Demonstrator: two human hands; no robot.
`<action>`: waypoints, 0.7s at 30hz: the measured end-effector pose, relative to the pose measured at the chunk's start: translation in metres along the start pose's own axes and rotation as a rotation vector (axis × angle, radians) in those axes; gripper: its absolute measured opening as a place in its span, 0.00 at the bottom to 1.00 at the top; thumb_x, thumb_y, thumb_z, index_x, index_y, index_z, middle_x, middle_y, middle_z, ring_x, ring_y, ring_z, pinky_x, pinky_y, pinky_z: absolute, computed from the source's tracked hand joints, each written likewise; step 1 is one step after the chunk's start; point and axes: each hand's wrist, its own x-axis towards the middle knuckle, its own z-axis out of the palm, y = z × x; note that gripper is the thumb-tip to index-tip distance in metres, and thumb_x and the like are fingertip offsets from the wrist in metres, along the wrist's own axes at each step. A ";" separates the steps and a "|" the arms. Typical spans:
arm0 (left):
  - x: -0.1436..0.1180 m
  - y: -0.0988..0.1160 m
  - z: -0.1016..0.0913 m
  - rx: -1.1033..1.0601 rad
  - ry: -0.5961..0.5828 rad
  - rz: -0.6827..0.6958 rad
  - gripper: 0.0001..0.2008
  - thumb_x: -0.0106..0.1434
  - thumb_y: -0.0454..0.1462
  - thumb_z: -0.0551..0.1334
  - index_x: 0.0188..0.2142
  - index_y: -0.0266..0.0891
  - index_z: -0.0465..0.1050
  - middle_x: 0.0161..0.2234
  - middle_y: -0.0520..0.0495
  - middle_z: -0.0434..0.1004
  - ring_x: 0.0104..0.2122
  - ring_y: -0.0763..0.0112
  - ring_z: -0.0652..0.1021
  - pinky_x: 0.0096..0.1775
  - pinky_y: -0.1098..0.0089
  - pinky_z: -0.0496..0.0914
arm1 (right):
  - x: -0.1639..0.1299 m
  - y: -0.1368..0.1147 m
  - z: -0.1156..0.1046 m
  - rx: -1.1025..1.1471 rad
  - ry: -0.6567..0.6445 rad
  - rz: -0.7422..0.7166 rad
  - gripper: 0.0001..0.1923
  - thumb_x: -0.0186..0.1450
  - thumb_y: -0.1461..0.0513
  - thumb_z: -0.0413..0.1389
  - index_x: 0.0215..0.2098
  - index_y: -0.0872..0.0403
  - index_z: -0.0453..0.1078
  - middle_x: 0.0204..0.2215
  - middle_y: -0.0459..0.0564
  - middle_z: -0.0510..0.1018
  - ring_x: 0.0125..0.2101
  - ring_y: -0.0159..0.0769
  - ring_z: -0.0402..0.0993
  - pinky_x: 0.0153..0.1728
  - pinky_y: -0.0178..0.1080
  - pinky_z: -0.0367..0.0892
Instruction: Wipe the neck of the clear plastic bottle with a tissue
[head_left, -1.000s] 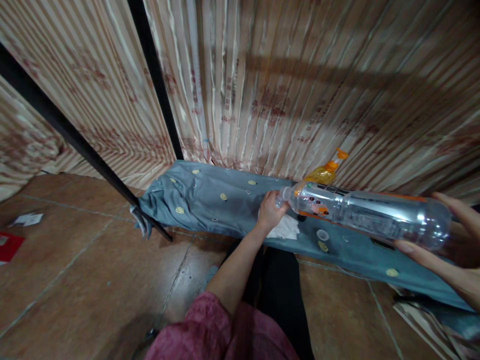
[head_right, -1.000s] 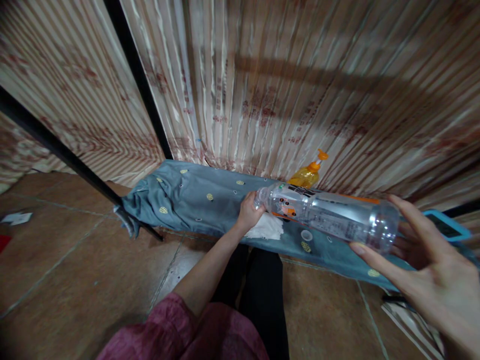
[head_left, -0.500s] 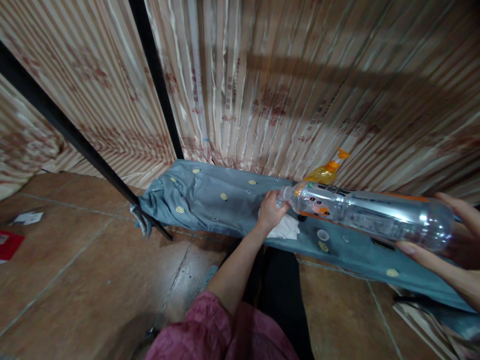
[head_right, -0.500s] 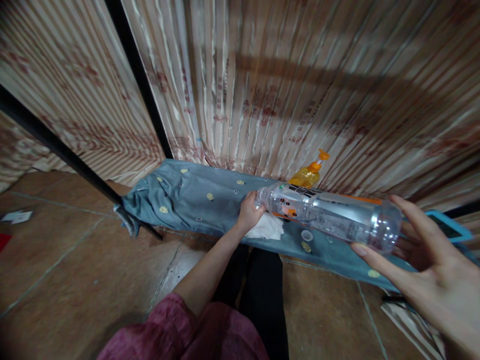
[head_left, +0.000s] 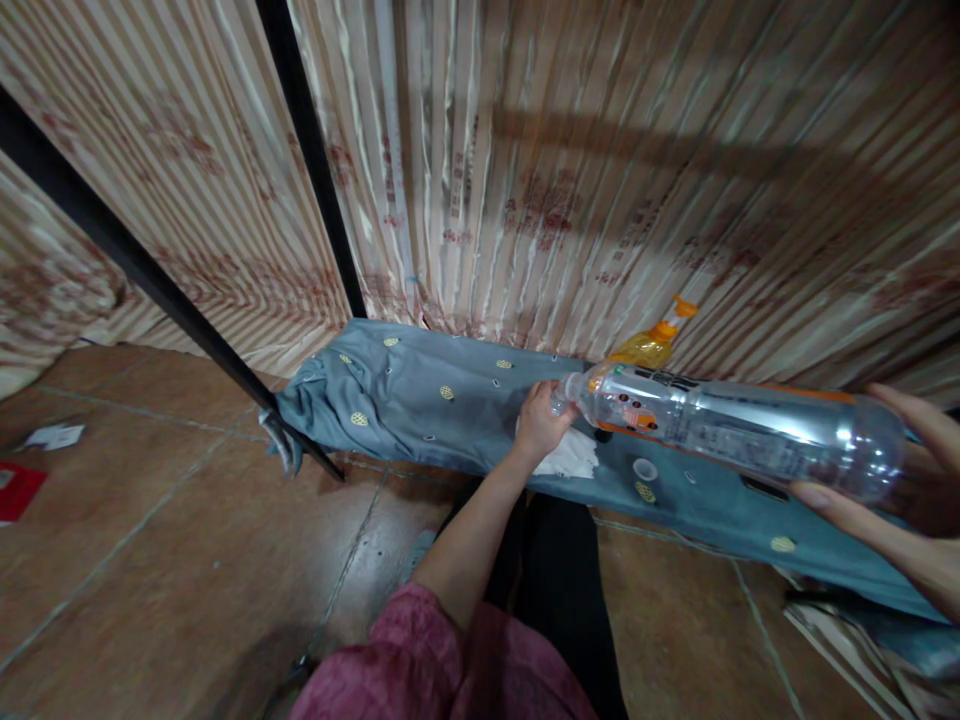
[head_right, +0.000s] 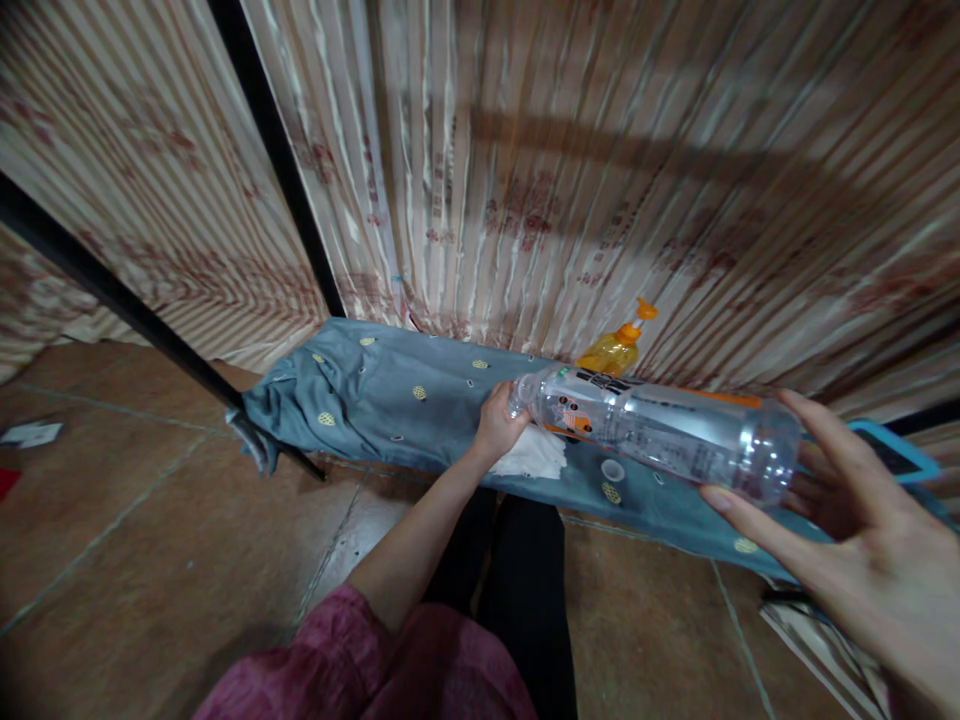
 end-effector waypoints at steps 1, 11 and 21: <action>0.000 0.000 0.000 -0.002 0.001 0.001 0.13 0.57 0.32 0.68 0.41 0.38 0.70 0.44 0.40 0.77 0.48 0.56 0.78 0.53 0.58 0.72 | -0.001 0.000 0.000 0.002 -0.001 0.015 0.55 0.41 0.41 0.70 0.65 0.43 0.64 0.47 0.55 0.80 0.41 0.59 0.80 0.50 0.70 0.69; 0.000 0.000 -0.001 -0.012 0.010 0.022 0.13 0.56 0.32 0.68 0.41 0.40 0.71 0.43 0.43 0.77 0.47 0.59 0.78 0.52 0.60 0.72 | -0.001 0.001 0.000 0.000 0.003 0.024 0.56 0.41 0.41 0.70 0.66 0.44 0.64 0.49 0.54 0.80 0.45 0.58 0.79 0.53 0.66 0.69; 0.000 0.000 0.000 -0.024 0.027 0.011 0.14 0.56 0.32 0.69 0.41 0.39 0.71 0.42 0.43 0.77 0.46 0.59 0.78 0.51 0.60 0.72 | -0.003 0.004 -0.003 0.048 -0.026 0.039 0.55 0.41 0.43 0.71 0.66 0.43 0.64 0.51 0.55 0.79 0.45 0.60 0.79 0.52 0.67 0.70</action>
